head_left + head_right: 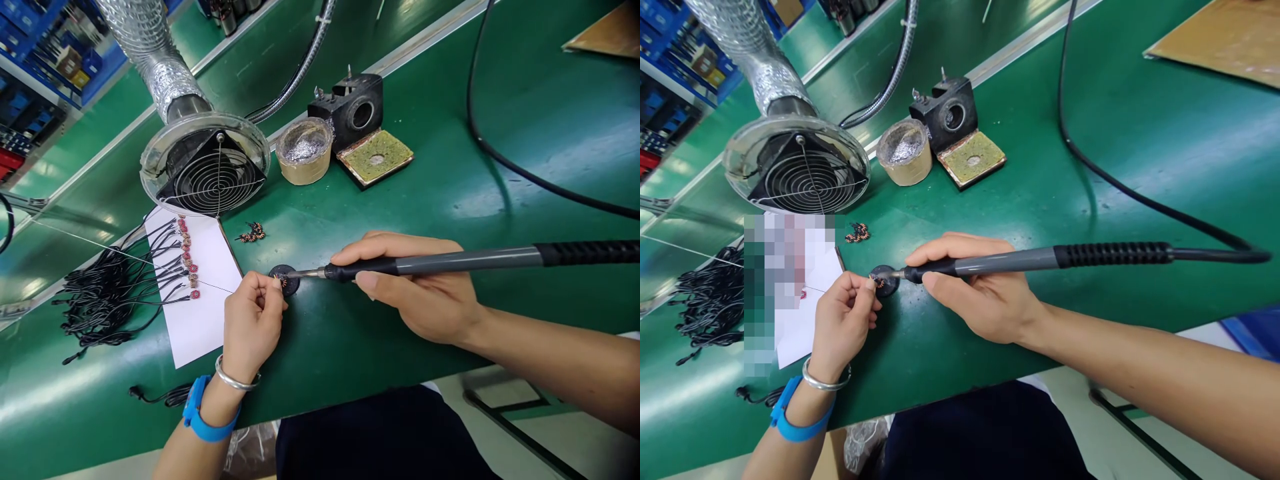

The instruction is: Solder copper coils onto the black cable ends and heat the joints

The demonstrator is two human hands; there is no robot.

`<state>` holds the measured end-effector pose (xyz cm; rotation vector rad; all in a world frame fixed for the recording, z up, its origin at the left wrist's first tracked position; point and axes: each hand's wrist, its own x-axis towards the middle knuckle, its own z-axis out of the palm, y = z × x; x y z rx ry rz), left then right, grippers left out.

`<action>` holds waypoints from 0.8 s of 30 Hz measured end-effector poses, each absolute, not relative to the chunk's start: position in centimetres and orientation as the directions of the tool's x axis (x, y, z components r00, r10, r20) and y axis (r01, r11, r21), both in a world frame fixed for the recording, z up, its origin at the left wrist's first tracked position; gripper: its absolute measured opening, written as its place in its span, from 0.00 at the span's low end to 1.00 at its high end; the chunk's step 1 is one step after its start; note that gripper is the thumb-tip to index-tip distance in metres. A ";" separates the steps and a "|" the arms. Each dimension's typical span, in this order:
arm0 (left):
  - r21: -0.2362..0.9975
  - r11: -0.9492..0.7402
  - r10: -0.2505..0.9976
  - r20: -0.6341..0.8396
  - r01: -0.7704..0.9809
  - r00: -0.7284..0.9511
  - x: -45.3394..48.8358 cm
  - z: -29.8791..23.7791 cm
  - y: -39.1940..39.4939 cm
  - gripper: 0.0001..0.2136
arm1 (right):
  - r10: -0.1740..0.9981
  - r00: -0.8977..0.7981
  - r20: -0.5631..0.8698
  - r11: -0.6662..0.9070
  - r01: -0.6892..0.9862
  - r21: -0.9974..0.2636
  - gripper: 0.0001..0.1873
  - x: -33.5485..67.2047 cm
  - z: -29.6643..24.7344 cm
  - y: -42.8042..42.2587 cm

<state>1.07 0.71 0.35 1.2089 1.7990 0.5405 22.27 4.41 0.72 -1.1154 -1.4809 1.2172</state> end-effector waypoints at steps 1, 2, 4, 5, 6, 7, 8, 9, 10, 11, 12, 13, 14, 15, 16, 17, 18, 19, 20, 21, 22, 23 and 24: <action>0.742 0.433 0.894 -0.424 0.512 -0.142 1.1 0.3 0.7 0.13 | 0.977 -0.194 0.093 0.114 0.097 -0.989 0.07 22.3 0.7 4.4; 0.743 0.434 0.894 -0.425 0.510 -0.142 1.0 0.3 0.7 0.13 | 0.976 -0.192 0.100 0.119 0.094 -0.988 0.07 22.3 0.7 4.4; 0.744 0.440 0.891 -0.431 0.503 -0.142 1.0 0.3 0.8 0.13 | 0.975 -0.190 0.112 0.132 0.096 -0.987 0.07 22.3 0.7 4.4; 0.744 0.444 0.889 -0.434 0.499 -0.144 1.0 0.4 0.8 0.13 | 0.974 -0.194 0.113 0.135 0.101 -0.986 0.07 22.3 0.7 4.4; 0.744 0.449 0.887 -0.438 0.494 -0.146 1.1 0.4 0.8 0.13 | 0.973 -0.199 0.112 0.135 0.105 -0.985 0.07 22.3 0.7 4.4; 0.745 0.454 0.884 -0.442 0.488 -0.148 1.1 0.4 0.8 0.13 | 0.972 -0.205 0.112 0.135 0.107 -0.985 0.07 22.3 0.7 4.4; 0.747 0.458 0.883 -0.445 0.482 -0.149 1.1 0.5 0.8 0.13 | 0.971 -0.210 0.113 0.138 0.109 -0.984 0.07 22.3 0.7 4.5; 0.749 0.461 0.882 -0.447 0.476 -0.151 1.1 0.6 0.8 0.13 | 0.970 -0.214 0.114 0.140 0.110 -0.984 0.07 22.3 0.7 4.5; 0.751 0.463 0.881 -0.448 0.470 -0.152 1.2 0.6 0.8 0.13 | 0.970 -0.214 0.117 0.143 0.110 -0.984 0.07 22.3 0.7 4.5; 0.753 0.466 0.880 -0.449 0.465 -0.154 1.2 0.7 0.8 0.13 | 0.970 -0.214 0.119 0.145 0.109 -0.983 0.07 22.2 0.7 4.5; 0.754 0.469 0.879 -0.451 0.461 -0.155 1.2 0.7 0.8 0.13 | 0.969 -0.213 0.122 0.147 0.109 -0.983 0.07 22.2 0.7 4.5; 0.755 0.471 0.878 -0.453 0.456 -0.157 1.2 0.7 0.8 0.13 | 0.968 -0.215 0.125 0.151 0.109 -0.982 0.07 22.2 0.8 4.5; 0.755 0.474 0.876 -0.455 0.453 -0.159 1.2 0.7 0.8 0.13 | 0.967 -0.219 0.131 0.158 0.108 -0.982 0.07 22.1 0.8 4.5; 0.755 0.477 0.875 -0.457 0.450 -0.161 1.3 0.8 0.8 0.13 | 0.965 -0.222 0.137 0.163 0.106 -0.981 0.07 22.1 0.8 4.5; 0.755 0.478 0.874 -0.457 0.449 -0.162 1.3 0.8 0.8 0.13 | 0.964 -0.225 0.141 0.168 0.104 -0.980 0.08 22.1 0.8 4.5; 0.754 0.479 0.874 -0.458 0.449 -0.163 1.3 0.8 0.8 0.13 | 0.964 -0.225 0.140 0.166 0.103 -0.981 0.08 22.1 0.9 4.5; 0.754 0.479 0.874 -0.458 0.450 -0.163 1.3 0.8 0.9 0.13 | 0.966 -0.222 0.134 0.160 0.103 -0.982 0.08 22.1 0.9 4.5; 0.754 0.478 0.874 -0.457 0.451 -0.163 1.3 0.8 0.9 0.13 | 0.968 -0.216 0.125 0.150 0.103 -0.983 0.07 22.1 0.9 4.5; 0.754 0.477 0.875 -0.456 0.452 -0.162 1.3 0.8 0.9 0.13 | 0.971 -0.209 0.114 0.138 0.104 -0.985 0.07 22.1 0.8 4.5; 0.755 0.474 0.877 -0.453 0.453 -0.161 1.3 0.8 0.9 0.13 | 0.974 -0.199 0.109 0.131 0.102 -0.986 0.07 22.1 0.8 4.5; 0.755 0.472 0.878 -0.451 0.455 -0.162 1.3 0.8 0.9 0.13 | 0.976 -0.192 0.105 0.126 0.099 -0.987 0.07 22.1 0.8 4.5; 0.755 0.472 0.878 -0.450 0.456 -0.164 1.3 0.8 0.9 0.13 | 0.977 -0.185 0.105 0.124 0.096 -0.988 0.07 22.2 0.8 4.4; 0.754 0.473 0.878 -0.450 0.456 -0.165 1.3 0.8 0.8 0.13 | 0.978 -0.180 0.106 0.124 0.092 -0.988 0.06 22.2 0.8 4.4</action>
